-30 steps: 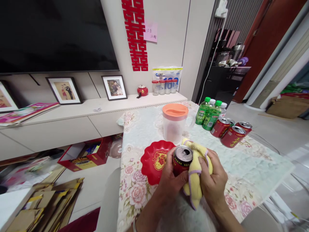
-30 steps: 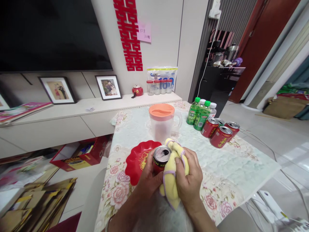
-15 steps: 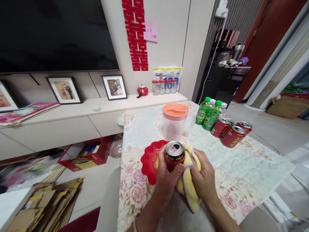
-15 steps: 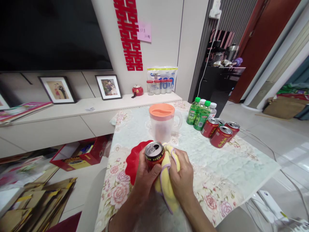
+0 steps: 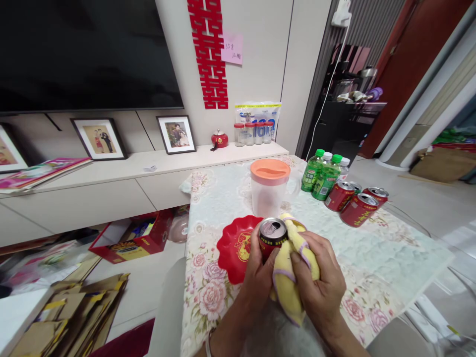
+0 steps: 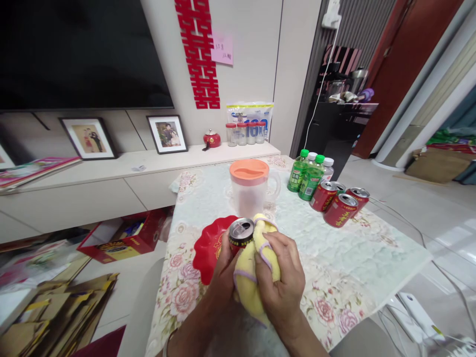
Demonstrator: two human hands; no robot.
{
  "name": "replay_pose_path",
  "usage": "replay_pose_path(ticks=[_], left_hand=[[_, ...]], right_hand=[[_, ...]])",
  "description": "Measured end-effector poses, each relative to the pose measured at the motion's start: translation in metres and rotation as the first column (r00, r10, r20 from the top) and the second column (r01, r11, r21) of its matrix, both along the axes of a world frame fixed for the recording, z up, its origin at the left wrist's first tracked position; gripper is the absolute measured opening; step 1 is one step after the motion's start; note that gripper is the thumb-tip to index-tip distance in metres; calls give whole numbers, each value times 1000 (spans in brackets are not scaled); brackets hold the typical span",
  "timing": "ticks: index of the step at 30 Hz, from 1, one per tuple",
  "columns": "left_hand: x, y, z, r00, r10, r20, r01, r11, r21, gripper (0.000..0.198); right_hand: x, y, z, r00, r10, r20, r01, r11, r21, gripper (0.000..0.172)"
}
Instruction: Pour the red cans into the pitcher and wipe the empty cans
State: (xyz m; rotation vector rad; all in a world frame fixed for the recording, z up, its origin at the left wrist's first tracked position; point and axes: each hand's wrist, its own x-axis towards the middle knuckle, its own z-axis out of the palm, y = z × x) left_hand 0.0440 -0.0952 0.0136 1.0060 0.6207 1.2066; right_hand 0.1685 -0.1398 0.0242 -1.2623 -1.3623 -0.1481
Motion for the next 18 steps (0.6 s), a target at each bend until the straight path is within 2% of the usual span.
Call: replay_pose_path(ticks=[3, 7, 12, 18], left_hand=[[0, -5, 10, 993, -117, 33, 118, 992, -33, 59], [1, -4, 10, 993, -112, 33, 109, 989, 101, 58], [0, -3, 5, 992, -121, 25, 118, 985, 123, 62], [-2, -6, 1, 976, -189, 106, 184, 981, 53, 69]], right_hand=[[8, 3, -1, 999, -51, -16, 52, 998, 21, 27], [16, 8, -4, 988, -103, -117, 102, 995, -14, 24], [19, 12, -4, 953, -98, -288, 60, 989, -138, 27], [23, 16, -9, 960, -56, -275, -1, 979, -202, 30]])
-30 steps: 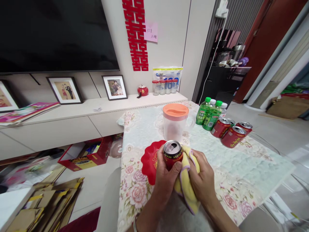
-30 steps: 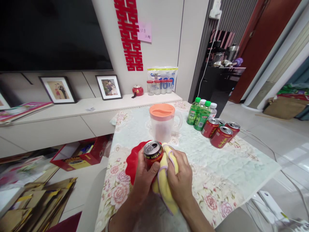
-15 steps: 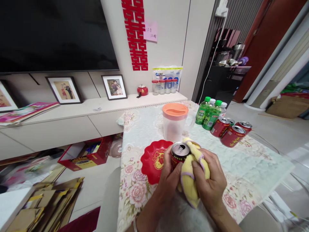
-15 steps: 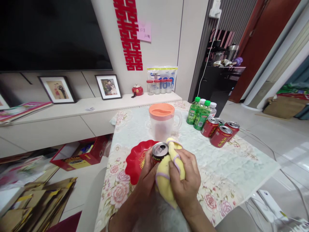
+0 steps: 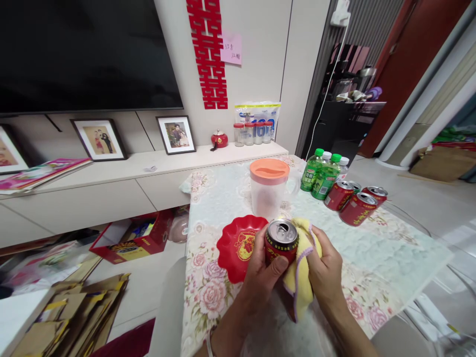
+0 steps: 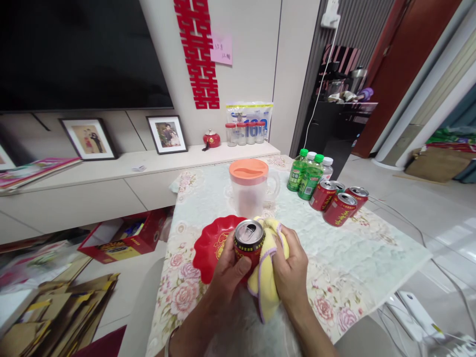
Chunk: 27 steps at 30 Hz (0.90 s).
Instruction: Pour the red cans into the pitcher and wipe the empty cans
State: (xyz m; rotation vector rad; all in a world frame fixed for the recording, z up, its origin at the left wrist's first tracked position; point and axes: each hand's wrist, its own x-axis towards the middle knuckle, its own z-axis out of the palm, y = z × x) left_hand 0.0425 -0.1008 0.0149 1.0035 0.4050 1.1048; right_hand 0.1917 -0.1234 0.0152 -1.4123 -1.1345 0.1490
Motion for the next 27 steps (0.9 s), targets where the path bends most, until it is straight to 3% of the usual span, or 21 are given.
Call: replay_pose_path(ticks=[9, 16, 23, 27], left_hand=[[1, 7, -8, 993, 114, 30, -109, 985, -130, 64], [1, 14, -11, 971, 234, -43, -237, 965, -114, 58], [9, 11, -8, 968, 240, -73, -248, 958, -144, 58], [12, 5, -1, 982, 177, -72, -183, 978, -98, 62]], right_hand=[[-10, 4, -5, 993, 49, 112, -49, 999, 1, 27], [-24, -6, 0, 962, 92, 256, -112, 992, 62, 31], [-23, -17, 12, 957, 46, 287, -108, 973, 205, 29], [-16, -16, 15, 955, -24, 294, -55, 965, 257, 29]])
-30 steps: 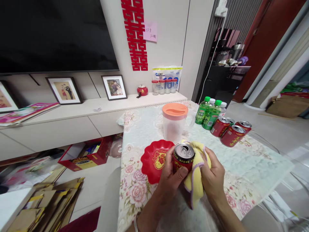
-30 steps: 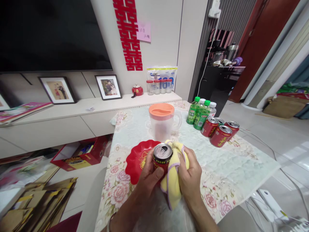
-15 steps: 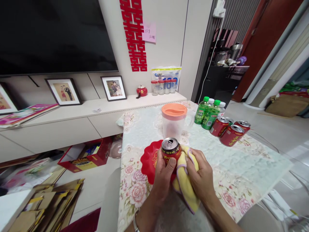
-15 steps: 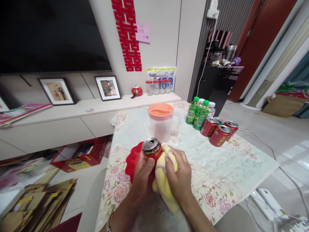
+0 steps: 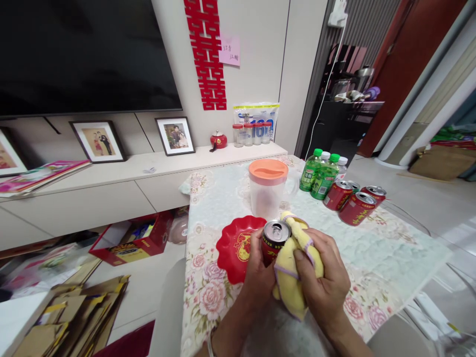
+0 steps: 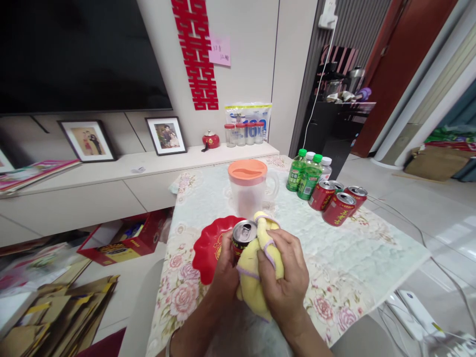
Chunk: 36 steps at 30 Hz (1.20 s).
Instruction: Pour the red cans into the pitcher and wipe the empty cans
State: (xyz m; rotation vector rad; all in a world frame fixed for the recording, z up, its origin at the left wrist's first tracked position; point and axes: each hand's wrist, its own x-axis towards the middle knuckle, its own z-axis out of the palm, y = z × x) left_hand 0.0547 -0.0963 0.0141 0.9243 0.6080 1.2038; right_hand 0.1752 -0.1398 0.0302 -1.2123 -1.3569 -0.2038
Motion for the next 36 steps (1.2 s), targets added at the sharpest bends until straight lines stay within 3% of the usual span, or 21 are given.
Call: replay_pose_path(ticks=[5, 10, 14, 21, 26, 33, 36], left_hand=[[-3, -4, 2, 990, -134, 50, 132, 990, 53, 64], [-7, -5, 1, 987, -161, 19, 159, 982, 99, 68], [-8, -6, 0, 983, -174, 52, 171, 984, 56, 78], [-9, -3, -2, 995, -25, 99, 30, 998, -46, 79], [-9, 3, -3, 994, 67, 92, -62, 997, -51, 76], [-10, 9, -2, 988, 135, -77, -135, 991, 4, 68], [-6, 8, 0, 993, 95, -64, -98, 994, -44, 66]], right_hand=[[10, 5, -5, 994, -60, -93, 55, 997, -55, 26], [17, 11, -12, 969, -110, -221, 74, 984, -164, 24], [18, 17, -15, 974, -85, -209, 41, 977, -207, 24], [10, 22, -24, 992, -24, -126, -5, 973, -231, 28], [0, 21, -22, 997, 23, -72, -39, 973, -226, 27], [-7, 8, -12, 997, 77, -18, -79, 981, -178, 28], [-6, 4, -9, 997, 58, -42, -63, 990, -125, 27]])
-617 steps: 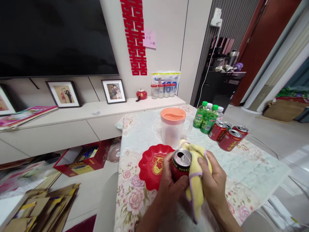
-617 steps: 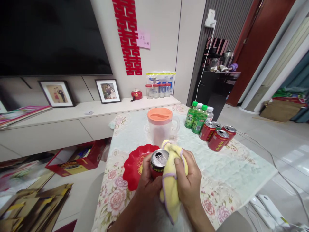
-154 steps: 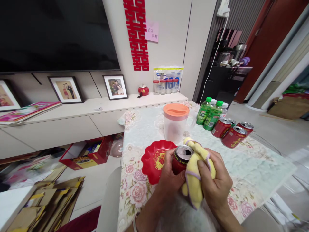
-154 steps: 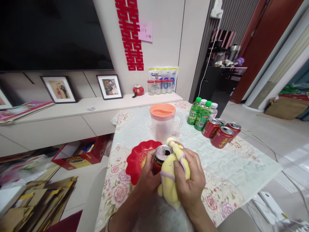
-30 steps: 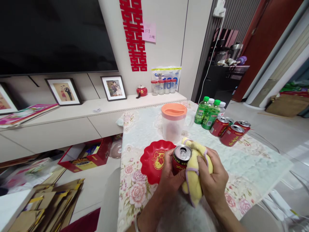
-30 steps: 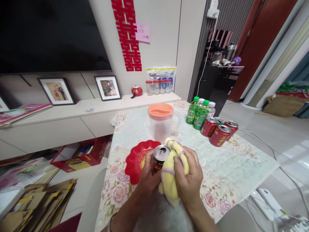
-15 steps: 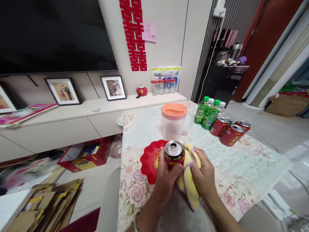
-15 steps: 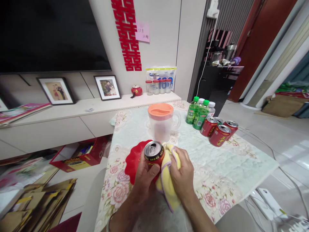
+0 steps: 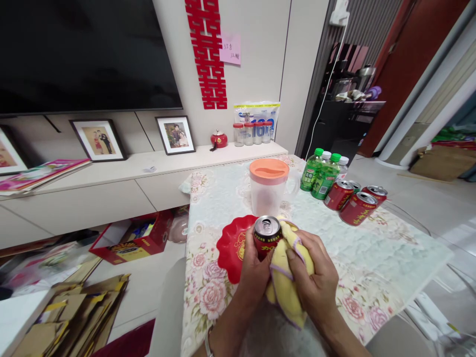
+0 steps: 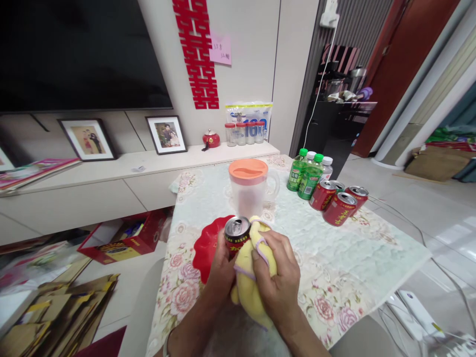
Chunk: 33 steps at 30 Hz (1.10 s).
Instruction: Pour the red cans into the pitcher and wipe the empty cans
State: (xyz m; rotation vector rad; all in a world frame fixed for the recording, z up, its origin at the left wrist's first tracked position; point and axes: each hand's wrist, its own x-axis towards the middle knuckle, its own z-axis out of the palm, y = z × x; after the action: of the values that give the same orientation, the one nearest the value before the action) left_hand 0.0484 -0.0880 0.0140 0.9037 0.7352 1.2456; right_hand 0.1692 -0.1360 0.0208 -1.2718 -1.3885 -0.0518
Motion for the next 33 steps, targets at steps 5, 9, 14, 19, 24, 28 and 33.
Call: replay_pose_path(ticks=[5, 9, 14, 19, 24, 28, 33], left_hand=[[5, -7, 3, 980, -171, 105, 171, 985, 11, 77], [4, -14, 5, 967, -235, 95, 232, 972, 48, 76], [1, -15, 5, 959, -271, 81, 262, 959, 104, 72], [-1, -12, 3, 959, -248, 140, 242, 969, 56, 80], [0, -9, 3, 967, -148, 205, 150, 989, 9, 75], [-1, -5, 0, 977, -84, 195, 89, 996, -21, 71], [-5, -3, -2, 997, -16, 71, 18, 1000, -24, 64]], right_hand=[[8, -2, 2, 998, -55, -28, 58, 994, 88, 28], [16, 3, 1, 989, -113, -96, 117, 992, 38, 25], [24, 10, -4, 968, -155, -199, 142, 987, -77, 26], [25, 16, -10, 981, -110, -159, 91, 988, -127, 26], [19, 20, -15, 992, -75, -99, 61, 989, -133, 28], [11, 19, -14, 998, -37, -55, 29, 991, -130, 26], [1, 11, -7, 1000, 25, 19, -23, 995, -102, 32]])
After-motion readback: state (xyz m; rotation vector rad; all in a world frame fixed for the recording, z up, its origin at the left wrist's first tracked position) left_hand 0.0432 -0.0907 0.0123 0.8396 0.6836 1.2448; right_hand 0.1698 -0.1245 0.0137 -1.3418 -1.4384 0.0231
